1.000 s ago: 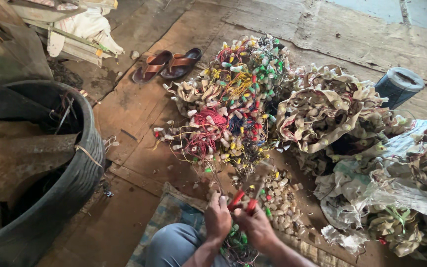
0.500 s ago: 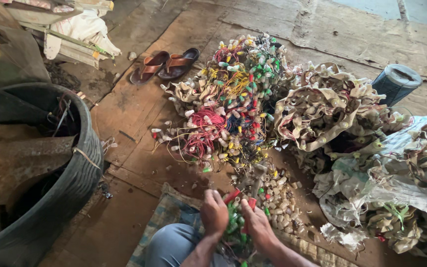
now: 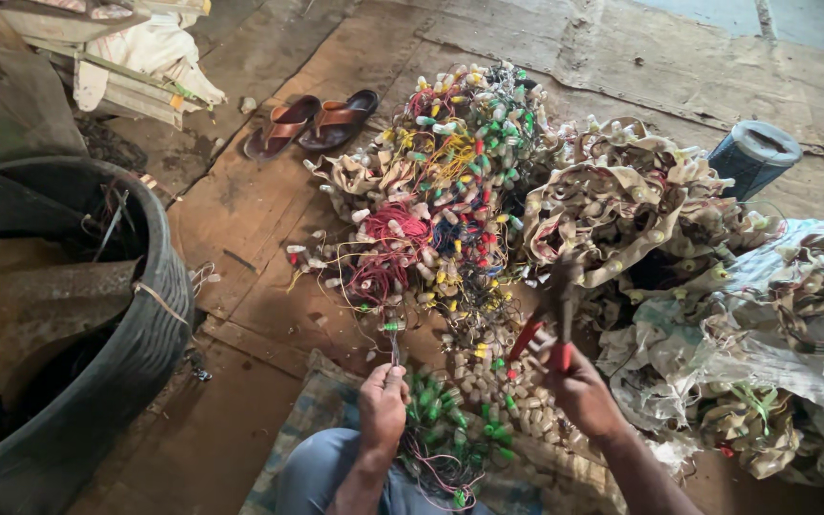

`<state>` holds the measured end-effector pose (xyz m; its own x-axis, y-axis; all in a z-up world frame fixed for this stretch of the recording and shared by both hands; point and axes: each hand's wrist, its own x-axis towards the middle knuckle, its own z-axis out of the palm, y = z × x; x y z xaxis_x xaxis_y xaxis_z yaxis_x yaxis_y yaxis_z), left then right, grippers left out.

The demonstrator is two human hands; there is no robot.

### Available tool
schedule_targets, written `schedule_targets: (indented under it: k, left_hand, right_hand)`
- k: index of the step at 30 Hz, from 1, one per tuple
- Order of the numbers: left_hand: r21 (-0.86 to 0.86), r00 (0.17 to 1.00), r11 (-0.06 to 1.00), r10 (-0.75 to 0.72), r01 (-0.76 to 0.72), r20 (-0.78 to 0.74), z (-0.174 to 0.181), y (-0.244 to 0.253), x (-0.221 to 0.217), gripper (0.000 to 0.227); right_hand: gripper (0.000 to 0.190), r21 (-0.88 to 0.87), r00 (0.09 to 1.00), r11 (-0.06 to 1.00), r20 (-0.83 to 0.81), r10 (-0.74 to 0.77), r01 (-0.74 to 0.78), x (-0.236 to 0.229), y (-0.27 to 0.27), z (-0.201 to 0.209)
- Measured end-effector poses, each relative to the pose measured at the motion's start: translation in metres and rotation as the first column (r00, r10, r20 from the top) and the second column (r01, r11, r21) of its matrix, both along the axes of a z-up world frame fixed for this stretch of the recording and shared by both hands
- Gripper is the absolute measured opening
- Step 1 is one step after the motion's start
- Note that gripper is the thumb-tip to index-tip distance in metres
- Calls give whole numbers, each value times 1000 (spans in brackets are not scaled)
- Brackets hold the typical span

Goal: The person sits on a mat and uses a knife to cut the plastic casings off a string of small decorative lights. The removed plastic pieces are dropped onto the floor, and the person continues to process the string of lights.

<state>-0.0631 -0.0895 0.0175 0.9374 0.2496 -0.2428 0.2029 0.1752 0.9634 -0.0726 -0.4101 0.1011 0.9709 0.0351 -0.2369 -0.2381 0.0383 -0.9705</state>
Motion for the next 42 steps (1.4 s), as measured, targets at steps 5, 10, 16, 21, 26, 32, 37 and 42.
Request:
schedule_targets:
  k: [5,10,16,21,26,32,37,42]
  left_hand:
    - [201,999,979,-32,28,15,11,3,-3,20]
    - [477,997,877,-74,47,36,35,12,-10,21]
    - [529,990,844,-132,84,53,45,11,-10,21]
    - [438,990,887,-130,144,-61,40,12,-6,22]
    - [469,982,867,-190,167,1,27,14,-4,22]
    - [439,951,849,-306,296,-49,19,26,2,23]
    - [440,957,853,-284,279,-57,25,27,2,23]
    - [431,976,876,-194,216,-95,31,28,2,22]
  right_hand:
    - [68,-25,835,861,-260,484,-507,-6,31,-4]
    - [19,-417,713,579,-384,587,-701,-2,62,-11]
    - [22,-342,665,572,-322,674,-745,7,64,-19]
    - [24,-396,653,524,-371,660,-754,13,67,-18]
    - [34,-446,637,476,-348,688,-758,13,64,-14]
    - [28,-499,647,445,-366,670,-743,11,71,-15]
    - [46,-420,728,619,-170,664,-663,13,74,-9]
    - [29,-527,807,613,-350,475,-589,-2,98,-20]
